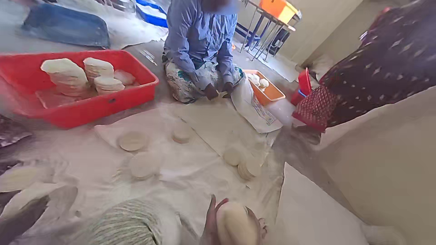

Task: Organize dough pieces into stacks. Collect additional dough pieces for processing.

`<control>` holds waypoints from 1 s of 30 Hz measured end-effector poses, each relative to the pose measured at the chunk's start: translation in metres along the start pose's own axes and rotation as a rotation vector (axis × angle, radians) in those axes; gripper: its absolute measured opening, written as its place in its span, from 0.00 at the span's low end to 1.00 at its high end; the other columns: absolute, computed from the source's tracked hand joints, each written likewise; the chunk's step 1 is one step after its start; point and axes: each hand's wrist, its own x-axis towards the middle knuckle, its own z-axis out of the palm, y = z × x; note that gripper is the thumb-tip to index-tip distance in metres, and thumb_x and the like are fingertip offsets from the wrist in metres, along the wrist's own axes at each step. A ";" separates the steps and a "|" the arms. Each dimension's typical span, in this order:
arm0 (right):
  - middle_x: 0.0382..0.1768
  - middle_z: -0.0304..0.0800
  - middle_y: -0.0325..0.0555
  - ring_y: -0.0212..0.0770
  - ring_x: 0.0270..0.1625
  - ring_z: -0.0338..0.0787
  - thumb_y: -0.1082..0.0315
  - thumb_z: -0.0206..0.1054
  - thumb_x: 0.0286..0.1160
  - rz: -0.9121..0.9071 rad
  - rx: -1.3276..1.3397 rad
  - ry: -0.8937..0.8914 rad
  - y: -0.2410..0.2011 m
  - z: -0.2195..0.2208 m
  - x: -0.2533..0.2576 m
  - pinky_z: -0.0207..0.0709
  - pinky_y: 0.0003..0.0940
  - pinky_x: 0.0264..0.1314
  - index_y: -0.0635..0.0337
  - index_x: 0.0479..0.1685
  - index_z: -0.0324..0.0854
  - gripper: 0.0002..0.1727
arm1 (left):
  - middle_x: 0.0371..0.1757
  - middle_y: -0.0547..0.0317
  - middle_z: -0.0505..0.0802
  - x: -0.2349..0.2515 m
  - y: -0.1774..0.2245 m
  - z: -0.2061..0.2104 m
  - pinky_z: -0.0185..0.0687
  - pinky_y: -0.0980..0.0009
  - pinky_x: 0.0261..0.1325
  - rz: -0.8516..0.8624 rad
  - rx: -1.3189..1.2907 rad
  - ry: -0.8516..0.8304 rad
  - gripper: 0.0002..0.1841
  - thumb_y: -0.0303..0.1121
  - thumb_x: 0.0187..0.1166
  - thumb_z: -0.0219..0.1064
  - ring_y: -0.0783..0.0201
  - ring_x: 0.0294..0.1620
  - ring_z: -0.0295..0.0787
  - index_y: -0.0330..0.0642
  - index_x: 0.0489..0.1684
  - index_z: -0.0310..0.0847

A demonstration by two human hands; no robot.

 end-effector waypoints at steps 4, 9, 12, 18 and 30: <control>0.52 0.90 0.47 0.30 0.56 0.90 0.69 0.48 0.86 -0.129 0.680 -0.382 0.012 -0.019 -0.013 0.83 0.26 0.61 0.74 0.65 0.72 0.19 | 0.71 0.39 0.82 -0.003 0.003 -0.004 0.75 0.53 0.59 -0.080 -0.042 0.019 0.46 0.66 0.85 0.14 0.51 0.60 0.82 0.45 0.88 0.59; 0.53 0.90 0.68 0.58 0.55 0.90 0.59 0.75 0.70 0.140 -0.020 0.054 -0.024 0.026 0.014 0.79 0.60 0.61 0.73 0.71 0.77 0.33 | 0.44 0.51 0.93 0.006 -0.004 -0.014 0.89 0.54 0.43 -0.035 -0.199 -0.022 0.44 0.70 0.83 0.24 0.57 0.43 0.93 0.45 0.67 0.75; 0.52 0.87 0.57 0.38 0.49 0.90 0.67 0.71 0.70 0.093 0.247 0.071 -0.039 0.011 0.009 0.86 0.36 0.56 0.74 0.76 0.65 0.34 | 0.57 0.49 0.91 0.005 0.016 -0.012 0.85 0.51 0.54 0.037 -0.176 -0.119 0.50 0.73 0.78 0.14 0.55 0.56 0.90 0.47 0.82 0.64; 0.52 0.92 0.43 0.36 0.52 0.94 0.79 0.70 0.49 0.184 0.732 -0.342 0.023 -0.029 -0.007 0.89 0.38 0.56 0.61 0.73 0.61 0.41 | 0.49 0.50 0.93 -0.009 0.022 0.010 0.86 0.56 0.54 -0.032 0.191 -0.122 0.32 0.51 0.94 0.30 0.57 0.49 0.91 0.42 0.72 0.77; 0.38 0.94 0.36 0.23 0.43 0.91 0.59 0.69 0.73 -0.143 0.295 -0.132 -0.019 -0.030 0.012 0.87 0.26 0.50 0.62 0.49 0.85 0.16 | 0.86 0.40 0.69 -0.005 0.019 0.007 0.65 0.36 0.69 0.012 0.147 0.014 0.40 0.62 0.89 0.19 0.39 0.83 0.66 0.52 0.92 0.56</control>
